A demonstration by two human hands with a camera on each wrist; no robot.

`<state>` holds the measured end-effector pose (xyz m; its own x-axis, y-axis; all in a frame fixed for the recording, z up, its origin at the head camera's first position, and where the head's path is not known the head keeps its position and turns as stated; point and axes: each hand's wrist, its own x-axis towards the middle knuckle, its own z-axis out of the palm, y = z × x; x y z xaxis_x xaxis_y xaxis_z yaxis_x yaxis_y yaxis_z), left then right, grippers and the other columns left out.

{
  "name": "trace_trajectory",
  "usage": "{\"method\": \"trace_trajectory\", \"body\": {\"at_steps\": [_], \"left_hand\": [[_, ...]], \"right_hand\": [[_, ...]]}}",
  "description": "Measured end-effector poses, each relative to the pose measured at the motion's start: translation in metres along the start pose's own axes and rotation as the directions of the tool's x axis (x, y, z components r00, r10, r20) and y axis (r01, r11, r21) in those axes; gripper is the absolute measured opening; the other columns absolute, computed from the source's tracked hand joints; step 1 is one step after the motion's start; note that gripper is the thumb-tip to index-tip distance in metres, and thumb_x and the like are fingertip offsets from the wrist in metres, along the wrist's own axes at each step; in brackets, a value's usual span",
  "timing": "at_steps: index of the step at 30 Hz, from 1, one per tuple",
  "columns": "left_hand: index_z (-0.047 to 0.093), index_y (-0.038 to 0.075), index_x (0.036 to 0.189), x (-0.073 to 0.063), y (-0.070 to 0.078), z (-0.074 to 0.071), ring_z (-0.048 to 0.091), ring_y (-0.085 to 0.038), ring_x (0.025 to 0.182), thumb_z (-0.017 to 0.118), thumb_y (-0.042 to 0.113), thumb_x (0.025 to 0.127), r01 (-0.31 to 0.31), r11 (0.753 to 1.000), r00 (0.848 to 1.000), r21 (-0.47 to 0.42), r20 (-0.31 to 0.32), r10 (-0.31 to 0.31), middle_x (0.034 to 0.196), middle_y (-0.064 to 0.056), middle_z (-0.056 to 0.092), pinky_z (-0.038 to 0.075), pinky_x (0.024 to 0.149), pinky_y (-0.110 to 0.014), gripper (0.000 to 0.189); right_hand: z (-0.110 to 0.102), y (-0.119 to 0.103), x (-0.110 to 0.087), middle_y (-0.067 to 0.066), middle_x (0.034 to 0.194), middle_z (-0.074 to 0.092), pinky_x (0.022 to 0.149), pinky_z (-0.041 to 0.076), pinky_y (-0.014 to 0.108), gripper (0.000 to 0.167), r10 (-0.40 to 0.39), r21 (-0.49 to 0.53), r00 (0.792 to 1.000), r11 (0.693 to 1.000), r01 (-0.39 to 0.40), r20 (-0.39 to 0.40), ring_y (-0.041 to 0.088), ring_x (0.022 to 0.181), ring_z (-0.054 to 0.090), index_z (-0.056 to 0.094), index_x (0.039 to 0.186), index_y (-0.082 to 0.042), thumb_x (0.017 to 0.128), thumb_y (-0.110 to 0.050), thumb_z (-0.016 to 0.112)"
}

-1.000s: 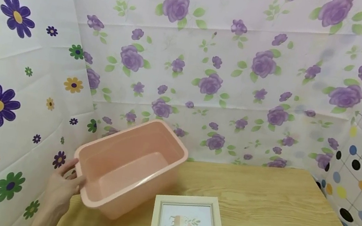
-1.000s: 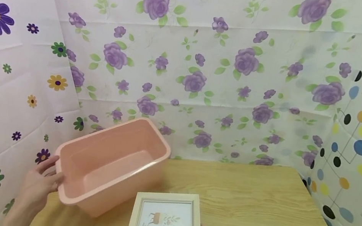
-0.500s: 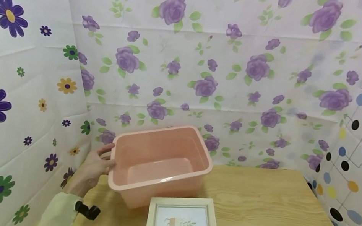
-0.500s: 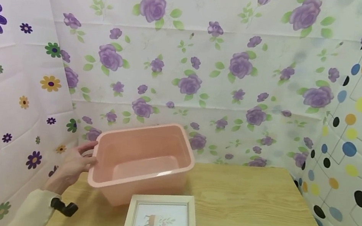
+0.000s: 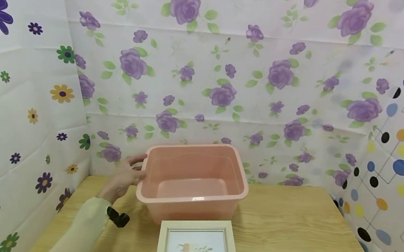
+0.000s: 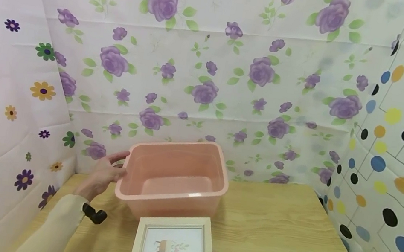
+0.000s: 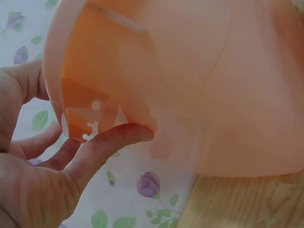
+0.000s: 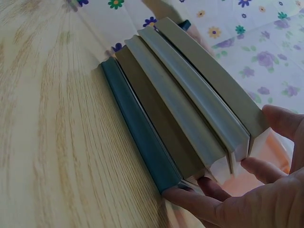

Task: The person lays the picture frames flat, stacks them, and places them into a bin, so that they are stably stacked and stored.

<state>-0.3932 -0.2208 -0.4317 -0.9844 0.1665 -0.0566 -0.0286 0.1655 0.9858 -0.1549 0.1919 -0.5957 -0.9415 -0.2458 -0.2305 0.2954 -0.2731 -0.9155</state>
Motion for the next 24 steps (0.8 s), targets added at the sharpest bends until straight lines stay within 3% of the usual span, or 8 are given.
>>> {"method": "trace_trajectory", "body": {"at_steps": [11,18,24], "left_hand": [[0.041,0.003,0.167,0.019,-0.004,0.000,0.051,-0.045,0.150,0.057,-0.006,0.098,-0.010,1.000,1.000,0.008,-0.015,0.010,0.172,-0.024,0.041,0.065,0.079,-0.025,0.072],[0.039,0.004,0.168,0.016,-0.008,0.000,0.048,-0.045,0.153,0.056,-0.003,0.098,0.001,1.000,1.000,0.010,-0.020,-0.001,0.174,-0.024,0.038,0.064,0.080,-0.024,0.073],[0.034,0.004,0.170,0.010,-0.012,0.007,0.046,-0.045,0.155,0.056,0.007,0.105,-0.019,1.000,0.999,0.023,-0.041,0.020,0.174,-0.024,0.037,0.062,0.084,-0.023,0.069]], "right_hand": [[0.001,0.001,0.002,0.040,0.150,0.058,0.095,0.064,0.045,0.083,0.010,-0.015,1.000,1.000,-0.010,0.029,0.032,0.119,0.073,0.026,0.165,0.001,0.103,-0.030,0.073],[0.001,0.000,0.001,0.037,0.150,0.059,0.096,0.063,0.044,0.084,0.018,-0.008,0.997,1.000,-0.017,0.079,0.032,0.120,0.073,0.022,0.166,0.000,0.104,-0.030,0.071],[0.002,-0.004,-0.002,0.036,0.149,0.061,0.095,0.065,0.048,0.092,0.040,-0.025,0.999,0.999,-0.039,0.019,0.033,0.118,0.074,0.019,0.167,0.001,0.102,-0.036,0.073]]}}
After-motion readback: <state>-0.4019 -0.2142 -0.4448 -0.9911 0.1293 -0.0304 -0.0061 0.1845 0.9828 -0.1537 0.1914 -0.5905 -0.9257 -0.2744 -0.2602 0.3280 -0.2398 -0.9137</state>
